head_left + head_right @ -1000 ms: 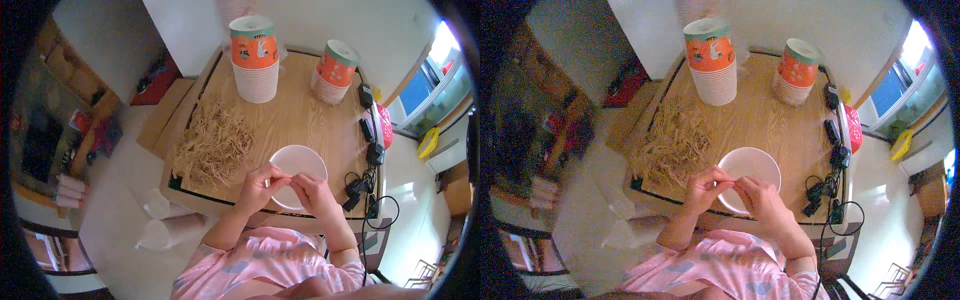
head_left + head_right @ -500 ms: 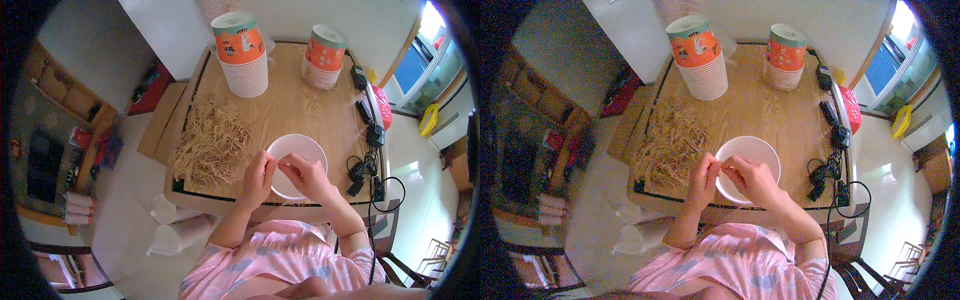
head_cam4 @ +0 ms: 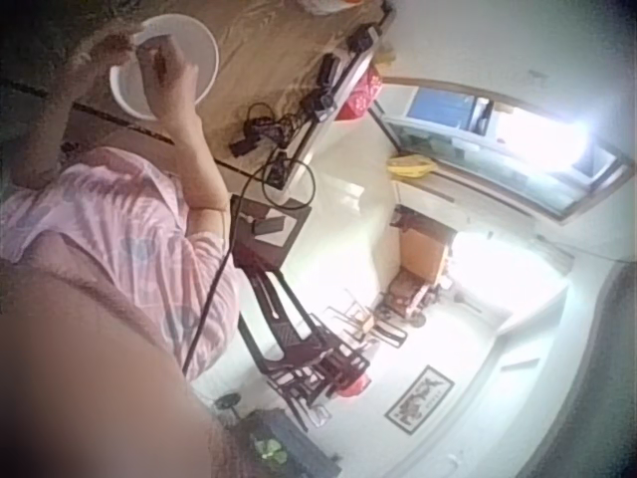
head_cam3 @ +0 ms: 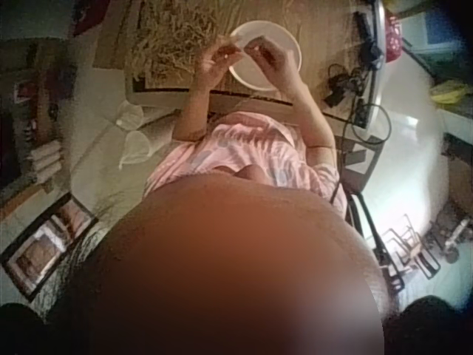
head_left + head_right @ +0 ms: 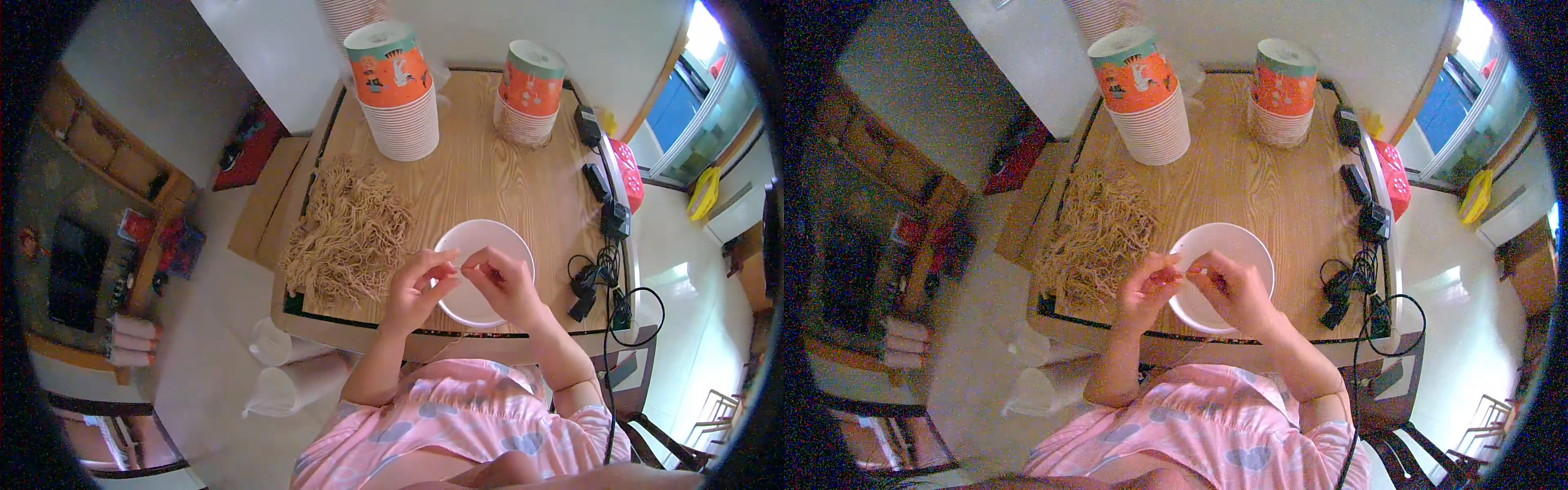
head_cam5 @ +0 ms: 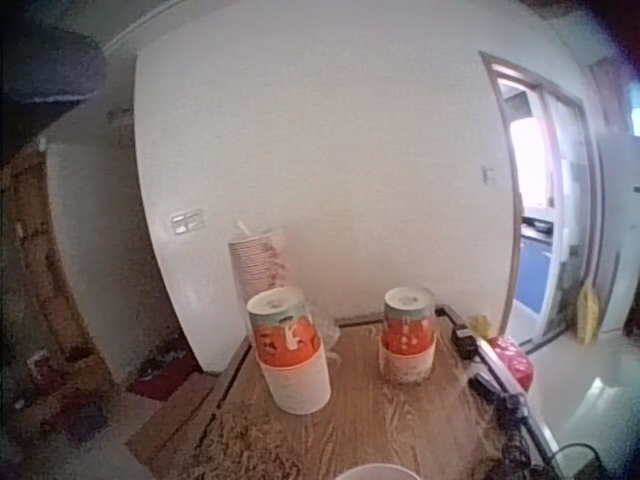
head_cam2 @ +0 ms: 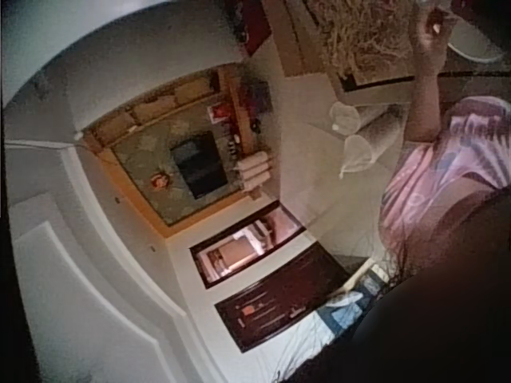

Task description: Tying decorative straw material around paper cups.

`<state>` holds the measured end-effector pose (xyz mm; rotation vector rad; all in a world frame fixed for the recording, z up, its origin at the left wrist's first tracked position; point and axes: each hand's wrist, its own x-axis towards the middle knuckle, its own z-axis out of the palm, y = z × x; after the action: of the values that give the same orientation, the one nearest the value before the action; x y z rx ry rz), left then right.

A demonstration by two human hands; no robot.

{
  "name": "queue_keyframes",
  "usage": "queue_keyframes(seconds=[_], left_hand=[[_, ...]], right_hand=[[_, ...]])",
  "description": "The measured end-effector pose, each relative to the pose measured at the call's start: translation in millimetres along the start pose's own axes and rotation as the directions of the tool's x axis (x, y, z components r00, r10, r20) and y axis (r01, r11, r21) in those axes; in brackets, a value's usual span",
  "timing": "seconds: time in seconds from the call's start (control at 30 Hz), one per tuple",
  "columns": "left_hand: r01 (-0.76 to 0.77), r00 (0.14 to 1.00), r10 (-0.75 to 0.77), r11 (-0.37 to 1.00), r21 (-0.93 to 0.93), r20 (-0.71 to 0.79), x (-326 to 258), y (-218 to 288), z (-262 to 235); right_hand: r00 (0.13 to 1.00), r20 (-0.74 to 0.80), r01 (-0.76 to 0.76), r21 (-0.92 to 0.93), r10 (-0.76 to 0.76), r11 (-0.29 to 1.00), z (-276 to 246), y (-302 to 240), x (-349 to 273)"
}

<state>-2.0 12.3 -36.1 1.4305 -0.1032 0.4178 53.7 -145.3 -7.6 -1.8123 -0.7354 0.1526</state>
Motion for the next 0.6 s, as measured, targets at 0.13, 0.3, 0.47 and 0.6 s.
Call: queue_keyframes(seconds=[0.13, 0.3, 0.47, 0.6], left_hand=[[-0.194, 0.981, 0.183, 0.946, 0.26, 0.067, 1, -9, -7], [-0.129, 0.992, 0.128, 0.943, 0.308, 0.022, 2, 2, -1], [-0.127, 0.989, 0.146, 0.911, 0.393, -0.019, 2, 1, 2], [-0.208, 0.969, 0.246, 0.862, 0.463, -0.023, 3, -1, 6]], right_hand=[[1.0, 0.0, -0.006, 0.061, 0.006, 0.998, 2, 3, 0], [0.999, 0.032, -0.018, 0.074, 0.016, 0.997, 0, 6, -1], [1.0, 0.002, -0.02, 0.074, 0.02, 0.997, 1, 5, -1], [1.0, -0.006, 0.014, 0.011, -0.014, 1.0, -1, 4, 1]])
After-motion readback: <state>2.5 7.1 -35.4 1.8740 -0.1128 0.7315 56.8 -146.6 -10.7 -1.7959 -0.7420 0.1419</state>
